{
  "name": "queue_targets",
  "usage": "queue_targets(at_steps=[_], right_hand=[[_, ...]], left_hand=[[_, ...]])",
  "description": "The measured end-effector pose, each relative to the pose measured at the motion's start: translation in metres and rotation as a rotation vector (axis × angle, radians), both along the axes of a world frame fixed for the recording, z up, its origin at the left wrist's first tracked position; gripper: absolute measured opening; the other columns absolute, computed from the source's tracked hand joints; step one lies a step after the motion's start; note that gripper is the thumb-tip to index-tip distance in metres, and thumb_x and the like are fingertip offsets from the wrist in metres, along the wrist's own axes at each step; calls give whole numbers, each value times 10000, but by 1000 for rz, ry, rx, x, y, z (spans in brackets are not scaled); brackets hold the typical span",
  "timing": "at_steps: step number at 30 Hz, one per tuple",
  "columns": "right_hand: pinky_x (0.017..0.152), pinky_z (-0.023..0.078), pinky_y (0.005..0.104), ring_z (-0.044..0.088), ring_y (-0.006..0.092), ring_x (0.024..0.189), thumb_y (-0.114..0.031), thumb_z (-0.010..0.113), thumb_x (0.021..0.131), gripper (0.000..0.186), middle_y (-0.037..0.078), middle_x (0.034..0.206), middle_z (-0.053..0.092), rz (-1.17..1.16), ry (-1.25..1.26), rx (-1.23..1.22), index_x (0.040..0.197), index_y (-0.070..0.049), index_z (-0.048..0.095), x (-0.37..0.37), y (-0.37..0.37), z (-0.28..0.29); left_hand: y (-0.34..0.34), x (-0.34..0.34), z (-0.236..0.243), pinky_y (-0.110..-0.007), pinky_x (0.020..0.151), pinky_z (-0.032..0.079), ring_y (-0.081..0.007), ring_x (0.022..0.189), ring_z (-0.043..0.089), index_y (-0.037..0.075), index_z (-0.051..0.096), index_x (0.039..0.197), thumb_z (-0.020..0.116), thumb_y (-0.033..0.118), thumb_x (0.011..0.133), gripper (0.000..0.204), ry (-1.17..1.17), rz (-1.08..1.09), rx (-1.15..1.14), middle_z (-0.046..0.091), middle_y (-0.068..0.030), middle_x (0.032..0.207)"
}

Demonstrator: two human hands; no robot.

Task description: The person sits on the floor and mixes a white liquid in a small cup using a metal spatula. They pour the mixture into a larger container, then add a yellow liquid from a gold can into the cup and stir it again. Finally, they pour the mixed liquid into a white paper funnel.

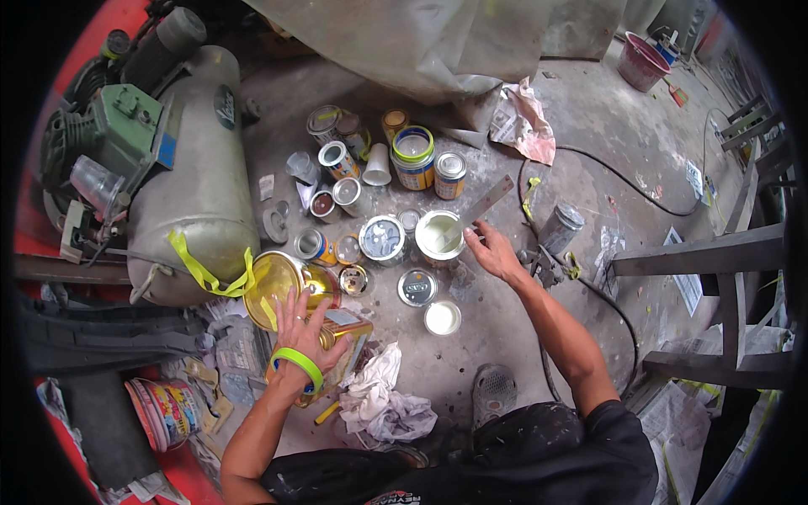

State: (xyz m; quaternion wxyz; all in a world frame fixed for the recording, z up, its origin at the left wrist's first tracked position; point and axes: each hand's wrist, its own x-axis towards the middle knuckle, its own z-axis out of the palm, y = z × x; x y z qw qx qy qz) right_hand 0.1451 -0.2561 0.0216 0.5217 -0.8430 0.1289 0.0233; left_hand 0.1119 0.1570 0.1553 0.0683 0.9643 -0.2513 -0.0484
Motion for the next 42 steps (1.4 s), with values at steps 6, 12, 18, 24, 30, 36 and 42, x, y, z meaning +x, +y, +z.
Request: queue_targets(at_steps=[6,12,18,24,30,36,42], right_hand=[[1035,519,466,665,401,1206,-650,741,838,1087,311,1440,561,232,139,132,1562,65,356,-17,-5,-10],[1076,495,492,601,417,1300,-657,823,746,1194,301,1506,510,394,320,109,1585,35,331,-59,-1,-18],[1098,482,480,559,430,1345,-684,842,704,1207,317,1503,497,564,295,53,1562,31,384,-103,14,4],[1062,501,490,585,445,1290,-705,809,738,1130,320,1466,523,478,172,-15,1522,27,454,-99,19,29],[925,565,449,693,397,1119,-610,753,865,875,284,1321,657,317,137,-108,1427,35,568,-105,-10,28],[865,588,428,747,351,965,-510,735,922,682,228,1199,735,235,200,-158,1384,-18,629,-105,-3,27],[812,589,419,756,326,910,-442,736,943,601,214,1174,744,269,149,-158,1368,-27,642,-100,3,41]], left_hand=[[-1,1,6,-640,1255,113,-498,1524,239,95,597,1427,766,523,825,758,36,1,19,397,-311,1558],[-3,3,10,-657,1251,119,-557,1500,242,55,605,1411,789,509,807,778,40,1,27,390,-322,1555],[1,3,6,-659,1245,131,-552,1500,250,63,591,1434,760,561,823,806,38,2,23,401,-338,1542],[-1,3,12,-652,1246,129,-528,1500,269,92,616,1399,752,619,824,791,16,2,26,429,-311,1537],[-16,5,125,-617,1131,381,-455,1189,618,7,679,1201,724,378,901,479,-177,-90,-584,674,-228,1226],[-14,-93,258,-437,803,492,-178,867,665,362,607,1310,770,249,878,476,-203,-652,-1101,711,-20,1032],[-19,-90,262,-432,829,472,-178,778,639,448,475,1445,628,312,1006,485,147,-628,-1092,711,5,966]])
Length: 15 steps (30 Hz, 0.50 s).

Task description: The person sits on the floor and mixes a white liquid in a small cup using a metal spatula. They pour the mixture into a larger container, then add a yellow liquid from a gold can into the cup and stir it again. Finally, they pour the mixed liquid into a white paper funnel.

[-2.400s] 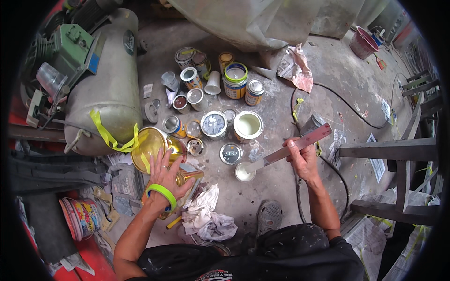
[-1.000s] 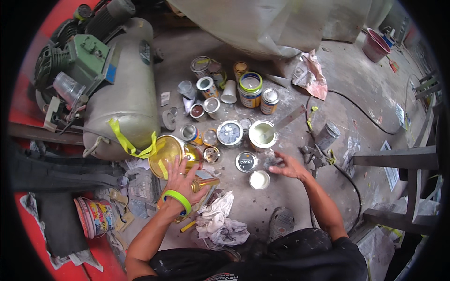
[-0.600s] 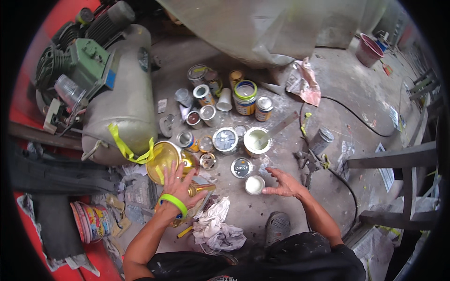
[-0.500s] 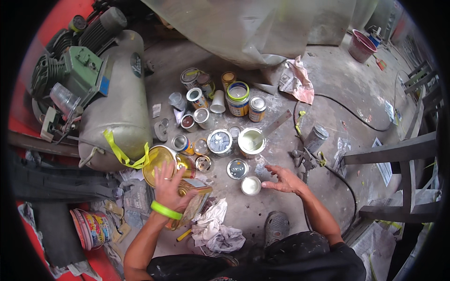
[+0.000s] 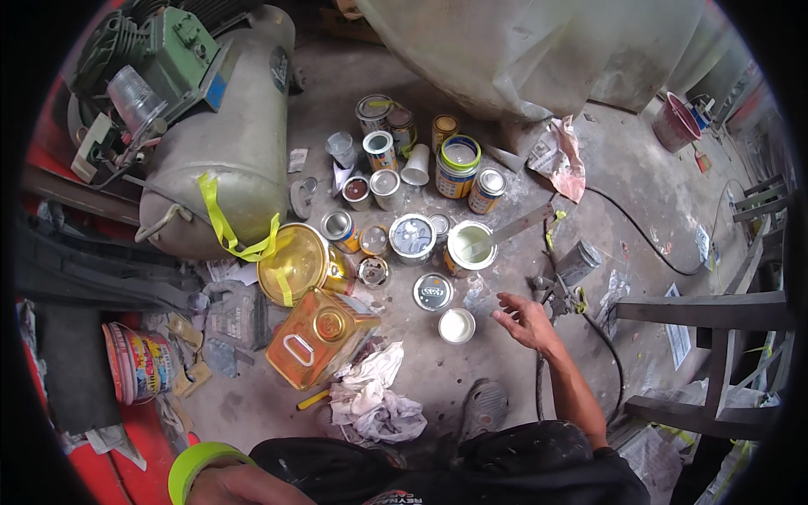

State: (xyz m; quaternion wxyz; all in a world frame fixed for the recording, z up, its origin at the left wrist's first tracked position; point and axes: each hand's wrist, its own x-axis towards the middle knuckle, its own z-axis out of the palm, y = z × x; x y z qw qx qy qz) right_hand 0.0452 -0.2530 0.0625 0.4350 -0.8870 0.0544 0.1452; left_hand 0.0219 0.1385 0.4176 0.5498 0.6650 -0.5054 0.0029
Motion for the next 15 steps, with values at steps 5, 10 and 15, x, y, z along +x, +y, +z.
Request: queue_targets(at_steps=[5,10,15], right_hand=[[734,585,394,754,286,802,-387,720,965,509,200,1040,765,102,-80,-25,1322,-28,670,35,11,38],[729,567,426,748,343,809,-339,725,954,415,216,1011,756,173,-336,-115,1223,-22,720,139,42,84],[920,538,491,691,414,1041,-341,748,905,419,234,1111,716,165,-574,-385,1166,-13,736,277,47,67]], left_hand=[[-3,7,-12,-461,893,489,-208,797,657,484,271,1589,564,366,1061,615,157,-88,-67,720,-45,968],[36,41,-53,-543,1090,407,-416,1070,644,49,592,1245,628,434,977,471,374,-166,243,691,-219,1127],[43,95,-206,-652,1205,211,-522,1439,374,36,502,1477,758,697,761,1008,-39,555,1031,429,-326,1515]])
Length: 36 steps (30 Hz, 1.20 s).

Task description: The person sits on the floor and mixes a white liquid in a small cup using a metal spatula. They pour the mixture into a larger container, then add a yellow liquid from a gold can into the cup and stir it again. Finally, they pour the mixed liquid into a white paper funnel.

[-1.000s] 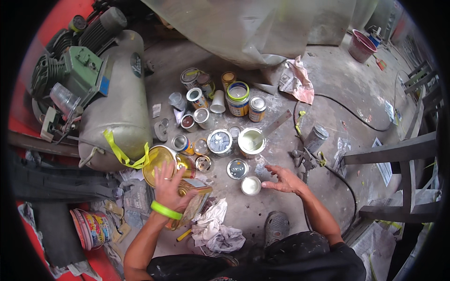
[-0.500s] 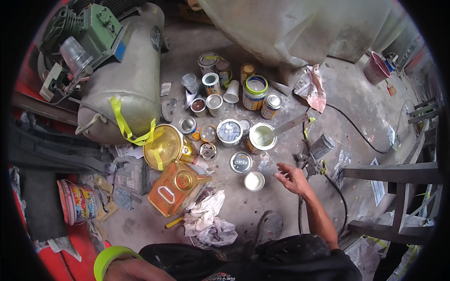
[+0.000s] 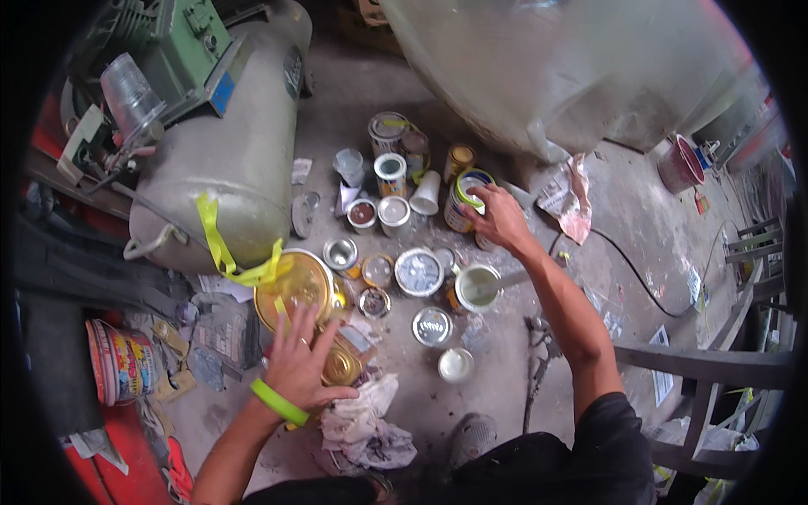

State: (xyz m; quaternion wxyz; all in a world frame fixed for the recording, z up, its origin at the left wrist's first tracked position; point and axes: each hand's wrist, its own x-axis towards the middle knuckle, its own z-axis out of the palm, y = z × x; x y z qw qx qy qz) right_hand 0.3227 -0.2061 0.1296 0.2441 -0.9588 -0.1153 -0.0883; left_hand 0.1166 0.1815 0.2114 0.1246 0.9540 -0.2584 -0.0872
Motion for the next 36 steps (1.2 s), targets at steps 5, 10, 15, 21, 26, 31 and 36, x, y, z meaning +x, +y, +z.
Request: queue_targets(at_steps=[5,10,15,21,26,31,36], right_hand=[[990,524,510,649,431,1132,-371,755,863,515,246,1235,668,-55,-102,-116,1258,-49,680,122,3,-57],[1013,519,501,630,455,1175,-301,786,774,686,278,1290,629,-82,109,-164,1389,-74,584,189,-8,-90],[1001,524,519,629,479,1160,-280,803,729,771,301,1281,615,-63,181,-213,1442,-135,550,194,2,-98],[893,557,541,668,481,1065,-300,793,783,699,278,1253,620,-169,-118,-151,1428,-178,555,159,14,-39],[884,564,512,685,454,1063,-322,817,813,707,245,1249,643,-122,-261,-132,1459,-221,548,74,26,53],[882,590,468,708,437,1041,-297,848,796,651,250,1286,644,42,-255,39,1397,-208,614,-21,24,117],[832,604,474,717,444,974,-291,899,684,754,251,1208,644,239,-83,141,1371,-172,611,-132,24,134]], left_hand=[[15,0,-35,-732,1187,162,-503,1468,342,73,527,1472,792,714,678,1054,-8,44,-19,397,-307,1541],[18,5,-42,-714,1179,225,-449,1452,394,97,602,1384,796,701,684,945,4,58,-98,451,-269,1504],[20,7,-41,-672,1192,246,-425,1450,404,119,634,1350,795,703,696,892,18,82,-107,462,-240,1503],[20,6,-39,-665,1205,235,-431,1452,396,111,610,1376,824,653,668,917,45,77,-92,457,-246,1498],[17,6,-47,-693,1213,180,-476,1486,332,96,507,1454,869,643,607,1071,23,42,-84,380,-254,1556],[14,-6,-43,-700,1217,145,-472,1523,269,34,447,1511,816,753,628,1197,-95,86,-46,321,-270,1607],[-45,-16,-3,-685,1216,164,-489,1515,291,-14,348,1562,755,786,707,1240,-484,-107,-82,364,-323,1575]])
